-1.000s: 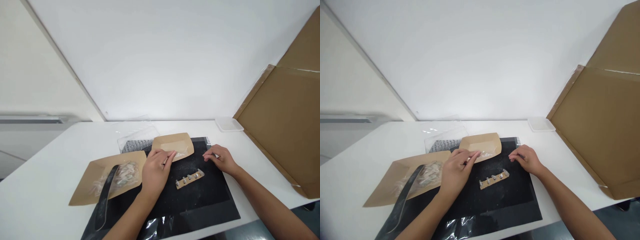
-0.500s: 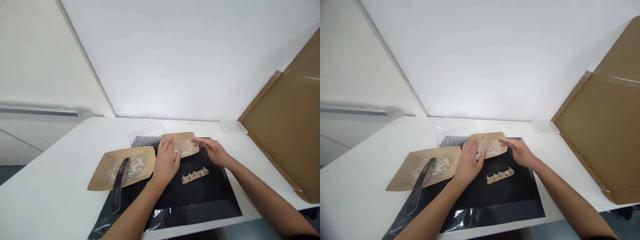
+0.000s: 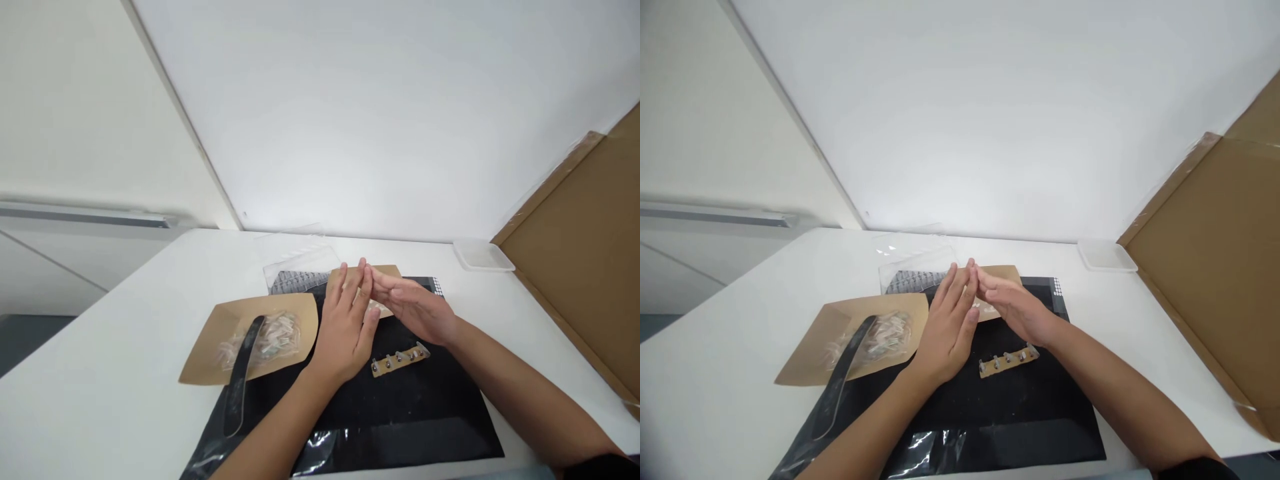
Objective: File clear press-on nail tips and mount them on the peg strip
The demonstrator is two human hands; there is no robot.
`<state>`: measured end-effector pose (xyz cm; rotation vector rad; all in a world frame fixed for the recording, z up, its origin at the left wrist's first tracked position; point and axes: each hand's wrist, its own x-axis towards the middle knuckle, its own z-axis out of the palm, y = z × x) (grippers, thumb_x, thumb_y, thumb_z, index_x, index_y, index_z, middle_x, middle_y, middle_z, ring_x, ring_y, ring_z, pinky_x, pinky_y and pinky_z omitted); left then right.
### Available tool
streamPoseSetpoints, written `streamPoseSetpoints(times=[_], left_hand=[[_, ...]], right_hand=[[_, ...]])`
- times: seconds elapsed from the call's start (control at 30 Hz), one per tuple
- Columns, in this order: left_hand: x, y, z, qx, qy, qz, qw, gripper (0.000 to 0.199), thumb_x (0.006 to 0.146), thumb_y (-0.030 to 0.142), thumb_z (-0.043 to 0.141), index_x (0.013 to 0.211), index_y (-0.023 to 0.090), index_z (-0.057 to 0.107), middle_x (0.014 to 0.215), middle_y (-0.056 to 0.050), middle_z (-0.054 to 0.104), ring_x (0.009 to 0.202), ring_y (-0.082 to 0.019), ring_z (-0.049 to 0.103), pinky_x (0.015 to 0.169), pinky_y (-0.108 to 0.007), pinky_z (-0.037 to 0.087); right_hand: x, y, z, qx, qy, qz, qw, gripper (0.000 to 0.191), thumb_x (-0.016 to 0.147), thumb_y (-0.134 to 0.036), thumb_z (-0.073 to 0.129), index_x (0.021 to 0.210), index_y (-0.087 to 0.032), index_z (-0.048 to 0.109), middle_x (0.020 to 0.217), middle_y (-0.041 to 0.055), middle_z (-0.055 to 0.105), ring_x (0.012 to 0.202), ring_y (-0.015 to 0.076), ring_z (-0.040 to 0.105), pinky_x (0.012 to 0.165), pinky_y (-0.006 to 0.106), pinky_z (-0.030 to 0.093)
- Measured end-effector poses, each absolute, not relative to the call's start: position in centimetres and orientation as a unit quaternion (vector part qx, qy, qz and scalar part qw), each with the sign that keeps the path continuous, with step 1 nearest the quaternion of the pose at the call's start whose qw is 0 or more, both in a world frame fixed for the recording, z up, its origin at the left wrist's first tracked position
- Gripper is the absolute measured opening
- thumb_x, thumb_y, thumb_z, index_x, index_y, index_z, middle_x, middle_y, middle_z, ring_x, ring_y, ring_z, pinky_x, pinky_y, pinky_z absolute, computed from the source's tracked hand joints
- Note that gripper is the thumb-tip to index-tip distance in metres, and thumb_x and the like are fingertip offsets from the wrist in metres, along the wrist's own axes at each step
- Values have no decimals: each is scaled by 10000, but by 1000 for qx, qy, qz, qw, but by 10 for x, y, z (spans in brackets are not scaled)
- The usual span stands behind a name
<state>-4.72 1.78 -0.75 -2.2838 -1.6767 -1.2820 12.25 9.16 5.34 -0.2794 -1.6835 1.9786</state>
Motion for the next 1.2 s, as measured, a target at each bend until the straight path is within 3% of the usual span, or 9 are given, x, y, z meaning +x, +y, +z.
streamPoseSetpoints(times=[0.2,0.33,0.5,0.63,0.73,0.8,0.97,1.1,1.2], left_hand=[[-50,18,-8,-712,-564,-418,-11,615,1137,325,270,1721,259,91,1762,-87,282,1659,-353,88,1291,-662,265],[-54,21,-13,-703,-580,-412,-14,584,1137,316,283,1710,256,183,1743,-88,329,1657,-363,96,1286,-685,264],[-55,24,-14,-706,-579,-408,2,522,1130,293,296,1638,194,361,1643,-144,478,1597,-340,310,1287,-666,285],[-57,27,-16,-698,-577,-424,25,368,1100,241,404,1371,170,642,1297,-131,731,1406,-334,537,1215,-628,405],[-57,31,-23,-699,-575,-426,5,377,1061,133,425,1380,170,622,1045,-95,799,1153,-310,646,1036,-568,550],[-57,31,-28,-704,-569,-425,-21,511,1029,65,398,1513,186,506,1082,-91,796,1103,-291,655,997,-540,571],[-52,21,-16,-756,-502,-410,-94,736,935,-11,344,1624,247,334,1487,-159,546,1368,-259,562,1147,-495,500],[-48,11,3,-832,-414,-326,-172,549,1006,136,444,1547,230,424,1375,-161,585,1244,-272,608,1080,-469,534],[-42,8,7,-869,-375,-289,-143,369,994,293,610,1355,217,594,1222,-128,657,1128,-285,628,1012,-467,524]], right_hand=[[122,95,47,-110,-659,709,228,532,1053,-459,363,1510,-301,582,1682,-12,438,1596,236,350,1327,507,274],[125,97,43,-126,-671,701,206,521,1042,-509,412,1467,-304,633,1635,-10,507,1547,261,437,1290,517,347],[133,102,52,-119,-689,687,197,515,1075,-535,428,1494,-293,603,1622,35,525,1520,259,482,1284,506,365],[153,101,63,-176,-787,559,192,609,1067,-455,558,1637,-361,366,1630,39,513,1534,266,461,1240,532,435],[178,94,59,-204,-863,417,200,832,1025,-396,651,1695,-377,157,1523,60,620,1472,283,532,1222,571,441],[196,89,47,-198,-879,380,207,901,1006,-373,680,1704,-352,109,1473,83,648,1397,278,594,1225,564,430],[229,88,13,-219,-907,310,183,932,912,-433,809,1664,-351,264,1307,83,710,1232,285,657,1124,524,486],[231,90,8,-203,-923,284,161,809,896,-494,821,1581,-332,422,1258,79,715,1187,277,644,1066,479,481],[226,91,7,-198,-933,256,158,542,884,-523,824,1329,-273,644,1202,84,713,1127,269,644,1016,452,470]])
